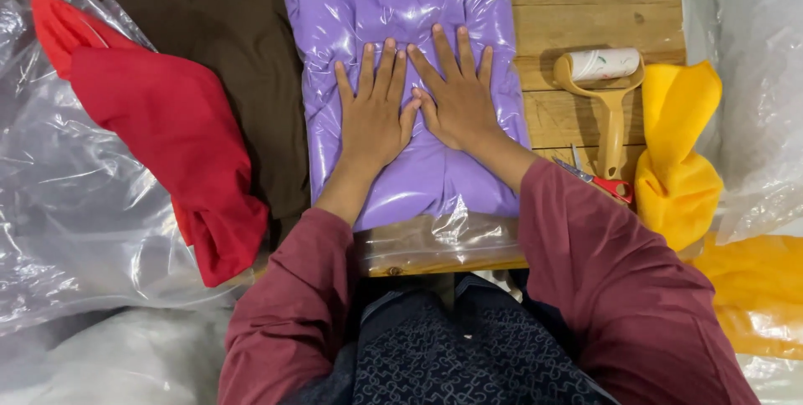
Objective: Stuffing a pillowcase with fiberfill, zipping it closed, cleaning the surface with a lint roller, and packaging it in a plastic bag.
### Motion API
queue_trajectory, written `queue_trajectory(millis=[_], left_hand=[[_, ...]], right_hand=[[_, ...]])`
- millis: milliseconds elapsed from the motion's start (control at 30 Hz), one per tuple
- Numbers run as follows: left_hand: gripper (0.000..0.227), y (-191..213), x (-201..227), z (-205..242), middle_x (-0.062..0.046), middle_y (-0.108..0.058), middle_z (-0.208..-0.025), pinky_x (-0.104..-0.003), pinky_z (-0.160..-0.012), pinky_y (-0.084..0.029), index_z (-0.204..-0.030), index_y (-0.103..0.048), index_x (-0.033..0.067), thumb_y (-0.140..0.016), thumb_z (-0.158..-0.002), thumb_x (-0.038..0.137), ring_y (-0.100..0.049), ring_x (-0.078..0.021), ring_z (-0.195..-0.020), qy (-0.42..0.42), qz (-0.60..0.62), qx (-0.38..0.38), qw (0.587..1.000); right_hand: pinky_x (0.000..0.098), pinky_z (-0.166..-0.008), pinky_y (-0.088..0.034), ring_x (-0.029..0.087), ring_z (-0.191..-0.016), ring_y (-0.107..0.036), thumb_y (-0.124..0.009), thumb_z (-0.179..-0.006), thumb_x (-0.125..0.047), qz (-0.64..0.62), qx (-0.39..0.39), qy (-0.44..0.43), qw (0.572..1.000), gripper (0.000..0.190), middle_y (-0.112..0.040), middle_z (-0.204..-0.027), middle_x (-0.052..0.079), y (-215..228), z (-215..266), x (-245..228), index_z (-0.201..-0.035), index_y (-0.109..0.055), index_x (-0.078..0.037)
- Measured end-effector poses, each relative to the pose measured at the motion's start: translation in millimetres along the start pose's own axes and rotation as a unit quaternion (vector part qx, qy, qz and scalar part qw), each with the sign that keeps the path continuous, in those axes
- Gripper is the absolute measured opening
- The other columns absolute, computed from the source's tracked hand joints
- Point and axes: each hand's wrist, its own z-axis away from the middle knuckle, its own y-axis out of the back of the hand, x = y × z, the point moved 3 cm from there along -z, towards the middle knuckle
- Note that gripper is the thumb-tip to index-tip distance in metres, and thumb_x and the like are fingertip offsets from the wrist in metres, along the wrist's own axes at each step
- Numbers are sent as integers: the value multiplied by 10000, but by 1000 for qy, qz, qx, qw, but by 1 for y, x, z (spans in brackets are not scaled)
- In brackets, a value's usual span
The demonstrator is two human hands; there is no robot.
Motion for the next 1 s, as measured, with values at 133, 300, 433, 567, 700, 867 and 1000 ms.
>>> queue_trajectory(millis=[133,300,433,567,700,867,1000], left_hand=[[668,-12,-11,-6,-38,-144,-1729,-676,-1236,-9,-1666,-248,142,-289,-1114,515,-77,-291,-1597,3,18,-19,1000],[618,1,-11,3,-61,-295,-1691,-662,-1233,-94,-1609,-368,144,-459,-1080,449,-254,-322,-1572,1,109,49,993],[509,39,5,32,-119,-303,-1683,-671,-1244,-168,-1587,-407,145,-490,-1093,235,-239,-395,-1576,32,197,112,973],[506,65,25,73,-164,-333,-1641,-767,-1136,-211,-1489,-560,149,-604,-1025,345,-215,-475,-1526,101,151,78,980],[699,28,28,86,-248,-109,-1702,-811,-1133,28,-1625,-324,180,-441,-1044,551,-15,-553,-1538,175,75,-142,971],[669,49,43,71,-267,-120,-1688,-838,-1103,-55,-1631,-287,153,-388,-1066,496,-75,-567,-1527,191,112,-148,964],[609,102,65,68,-411,-300,-1562,-696,-1157,-288,-1617,-289,66,-506,-1085,267,-308,-614,-1442,26,406,28,913]], right_hand=[[760,-1184,-33,444,-1552,23,-321,-1095,-424,-8,-13,-10,1000,594,-58,-1716,131,1,-10,2,-1659,-281,-241],[702,-1207,-9,424,-1577,-19,-383,-1098,-432,-77,-34,-3,996,580,-99,-1732,88,6,-3,8,-1644,-231,-310],[702,-1199,-78,459,-1552,6,-474,-1094,-393,-87,34,-36,995,574,-137,-1712,166,44,40,23,-1631,-303,-284],[544,-1174,-342,436,-1427,-402,-659,-990,-316,-176,76,-169,967,693,-396,-1551,308,32,83,84,-1596,-368,-146],[734,-1044,-409,542,-1367,-460,-751,-995,-417,-508,-31,-398,764,937,-336,-1539,407,-43,116,165,-1648,-117,-194],[506,-772,-608,325,-973,-726,-816,-852,-230,-661,-29,-321,678,617,-684,-1130,201,74,111,69,-1376,-579,-5],[393,-920,-635,283,-1078,-735,-622,-892,-156,-706,78,-53,701,666,-630,-1205,179,167,101,40,-1525,-442,-52]])
